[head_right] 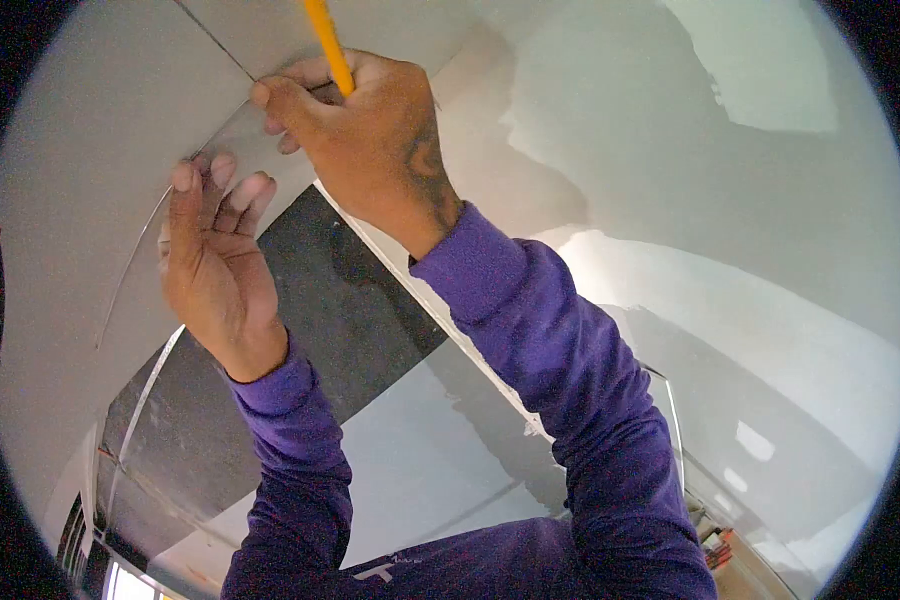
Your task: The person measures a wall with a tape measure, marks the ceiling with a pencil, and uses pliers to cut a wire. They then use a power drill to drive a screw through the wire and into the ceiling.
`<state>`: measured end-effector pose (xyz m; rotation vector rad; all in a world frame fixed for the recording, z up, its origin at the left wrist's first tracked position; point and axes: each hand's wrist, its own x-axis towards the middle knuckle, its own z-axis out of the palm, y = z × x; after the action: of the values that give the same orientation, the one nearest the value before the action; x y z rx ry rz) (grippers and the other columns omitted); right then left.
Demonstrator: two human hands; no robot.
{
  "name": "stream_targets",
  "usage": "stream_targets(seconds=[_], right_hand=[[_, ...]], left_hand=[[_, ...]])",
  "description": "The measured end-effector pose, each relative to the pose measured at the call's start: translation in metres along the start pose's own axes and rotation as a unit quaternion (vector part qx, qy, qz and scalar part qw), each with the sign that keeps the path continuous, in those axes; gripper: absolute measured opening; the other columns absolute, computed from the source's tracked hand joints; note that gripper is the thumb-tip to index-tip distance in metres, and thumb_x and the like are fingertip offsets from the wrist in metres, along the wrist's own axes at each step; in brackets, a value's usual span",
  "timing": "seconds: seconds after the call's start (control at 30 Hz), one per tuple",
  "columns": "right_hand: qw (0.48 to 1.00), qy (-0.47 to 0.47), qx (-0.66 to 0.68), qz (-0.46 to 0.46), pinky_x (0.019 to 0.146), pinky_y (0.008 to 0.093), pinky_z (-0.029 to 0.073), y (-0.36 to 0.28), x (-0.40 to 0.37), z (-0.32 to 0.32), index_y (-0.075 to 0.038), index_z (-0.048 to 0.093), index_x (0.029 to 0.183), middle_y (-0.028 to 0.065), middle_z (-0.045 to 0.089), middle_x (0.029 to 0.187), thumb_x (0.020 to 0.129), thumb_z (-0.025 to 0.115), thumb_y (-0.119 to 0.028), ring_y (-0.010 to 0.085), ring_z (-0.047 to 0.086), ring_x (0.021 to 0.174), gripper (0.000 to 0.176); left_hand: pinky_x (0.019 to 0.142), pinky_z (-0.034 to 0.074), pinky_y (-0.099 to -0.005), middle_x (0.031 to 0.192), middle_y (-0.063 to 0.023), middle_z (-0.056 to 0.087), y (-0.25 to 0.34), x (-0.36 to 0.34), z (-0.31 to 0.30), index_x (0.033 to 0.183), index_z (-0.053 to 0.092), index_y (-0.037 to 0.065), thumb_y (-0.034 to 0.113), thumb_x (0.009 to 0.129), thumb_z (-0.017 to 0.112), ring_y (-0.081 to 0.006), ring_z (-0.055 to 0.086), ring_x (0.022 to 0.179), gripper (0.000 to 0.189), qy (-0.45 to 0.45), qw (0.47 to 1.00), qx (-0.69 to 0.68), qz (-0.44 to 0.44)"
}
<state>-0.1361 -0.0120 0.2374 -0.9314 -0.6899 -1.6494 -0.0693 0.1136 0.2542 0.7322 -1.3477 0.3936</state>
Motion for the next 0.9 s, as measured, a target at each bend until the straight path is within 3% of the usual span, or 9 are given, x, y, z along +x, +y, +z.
stream_targets(seconds=[0.13,0.23,0.4,0.6,0.7,0.9], right_hand=[[1.0,0.005,0.001,0.006,0.057,0.0253,0.054,-0.001,-0.001,0.002,0.005,0.07,0.087,0.0111,0.071,0.073,0.084,0.074,-0.019,0.0137,0.068,0.063,0.025],[1.0,0.002,-0.01,-0.003,0.055,0.0258,0.053,0.001,-0.002,-0.001,0.005,0.07,0.087,0.0107,0.071,0.073,0.085,0.073,-0.02,0.0137,0.067,0.061,0.024],[0.996,0.019,-0.083,0.011,0.055,0.0257,0.051,-0.007,-0.009,-0.015,0.003,0.069,0.09,0.008,0.068,0.073,0.091,0.063,-0.022,0.0126,0.063,0.06,0.026],[0.991,0.075,0.073,-0.081,0.063,0.0236,0.05,-0.006,-0.024,-0.033,0.001,0.066,0.092,0.0058,0.064,0.078,0.098,0.05,-0.019,0.011,0.056,0.063,0.027],[0.993,0.046,0.043,-0.103,0.064,0.0256,0.051,-0.004,-0.027,-0.044,0.002,0.065,0.092,0.0053,0.065,0.08,0.099,0.052,-0.018,0.0129,0.061,0.066,0.025],[0.958,-0.01,-0.129,-0.256,0.063,0.0301,0.054,-0.001,-0.025,-0.033,-0.002,0.067,0.099,0.0122,0.069,0.085,0.089,0.065,-0.007,0.0224,0.07,0.075,0.012]], left_hand=[[0.08,0.055,-0.0408,0.108,-0.0142,0.066,-0.004,-0.004,0.011,0.11,0.062,0.004,0.02,0.094,0.063,-0.0236,0.067,0.082,0.022,0.034,0.997,-0.054,-0.035],[0.066,0.059,-0.0335,0.096,-0.0136,0.068,-0.002,-0.006,0.02,0.1,0.063,-0.002,0.017,0.09,0.068,-0.0219,0.068,0.09,0.022,0.05,0.994,-0.092,-0.018],[0.067,0.058,-0.0331,0.096,-0.0134,0.068,-0.001,-0.004,0.016,0.099,0.064,-0.002,0.015,0.09,0.067,-0.0211,0.068,0.085,0.019,0.05,0.995,-0.078,-0.022],[0.064,0.058,-0.0315,0.095,-0.0145,0.068,-0.002,-0.007,0.021,0.099,0.064,-0.002,0.015,0.091,0.065,-0.0213,0.068,0.075,0.019,0.061,0.996,-0.067,0.001],[0.063,0.058,-0.0307,0.093,-0.0143,0.068,-0.002,-0.007,0.022,0.1,0.064,-0.002,0.016,0.091,0.064,-0.0211,0.067,0.072,0.02,0.061,0.996,-0.059,0.009],[0.061,0.058,-0.0293,0.091,-0.0134,0.068,-0.001,-0.005,0.02,0.099,0.065,-0.002,0.017,0.092,0.064,-0.0205,0.066,0.067,0.02,0.053,0.997,-0.057,0.01]])
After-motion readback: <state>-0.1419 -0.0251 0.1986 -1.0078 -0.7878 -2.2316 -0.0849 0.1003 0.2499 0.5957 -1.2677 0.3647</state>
